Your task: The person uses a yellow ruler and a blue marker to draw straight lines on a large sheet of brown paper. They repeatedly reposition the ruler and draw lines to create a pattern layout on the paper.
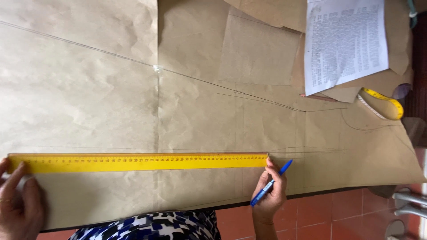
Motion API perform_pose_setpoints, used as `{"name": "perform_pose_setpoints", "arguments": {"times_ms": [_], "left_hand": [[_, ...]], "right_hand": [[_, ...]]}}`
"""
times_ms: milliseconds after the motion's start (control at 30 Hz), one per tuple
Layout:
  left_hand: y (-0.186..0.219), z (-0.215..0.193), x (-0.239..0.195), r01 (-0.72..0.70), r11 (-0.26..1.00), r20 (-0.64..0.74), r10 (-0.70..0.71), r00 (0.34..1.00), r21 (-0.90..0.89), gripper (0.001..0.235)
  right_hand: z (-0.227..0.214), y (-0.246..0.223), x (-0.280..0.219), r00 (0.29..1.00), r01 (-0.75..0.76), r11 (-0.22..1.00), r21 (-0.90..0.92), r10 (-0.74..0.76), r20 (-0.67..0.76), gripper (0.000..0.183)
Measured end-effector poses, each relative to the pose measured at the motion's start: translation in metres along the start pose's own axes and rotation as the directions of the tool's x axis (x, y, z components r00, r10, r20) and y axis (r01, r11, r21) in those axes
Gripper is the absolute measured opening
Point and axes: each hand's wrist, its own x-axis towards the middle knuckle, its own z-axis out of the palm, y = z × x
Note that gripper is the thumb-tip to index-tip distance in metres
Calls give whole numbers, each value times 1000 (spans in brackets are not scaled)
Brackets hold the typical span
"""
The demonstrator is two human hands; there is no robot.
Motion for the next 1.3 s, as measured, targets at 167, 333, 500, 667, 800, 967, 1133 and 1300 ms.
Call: {"name": "perform_pose_setpoints", "arguments": {"times_ms": [167,333,500,667,800,967,1133,1300], "left_hand": [[-15,11,-22,426,904,27,-425,905,-47,36],[14,5,-5,349,937,52,-348,936,-10,36],[4,6,-9,333,943,57,-331,942,-10,37],[-24,13,-18,362,923,22,-362,932,-132,37],[4,-3,3,-13,999,-19,13,1000,35,26],[10,-12,10,-152,940,-22,166,986,305,26],[31,-9,24,-15,498,159,-248,956,867,73],[76,-2,51,-76,411,234,-347,908,908,92]], "right_hand": [[-2,3,-1,1000,-11,1000,25,11,10,16],[-3,3,-1,1000,-7,1000,27,7,22,13],[-3,4,-1,1000,-3,1000,11,3,28,15],[-2,3,-1,999,-25,1000,13,25,38,13],[-1,3,-2,1000,-9,999,41,9,9,11],[-1,-1,0,999,46,999,1,-46,13,10],[4,0,-3,998,51,999,9,-50,-29,14],[-7,-2,-7,1000,-25,990,142,23,18,13]]}}
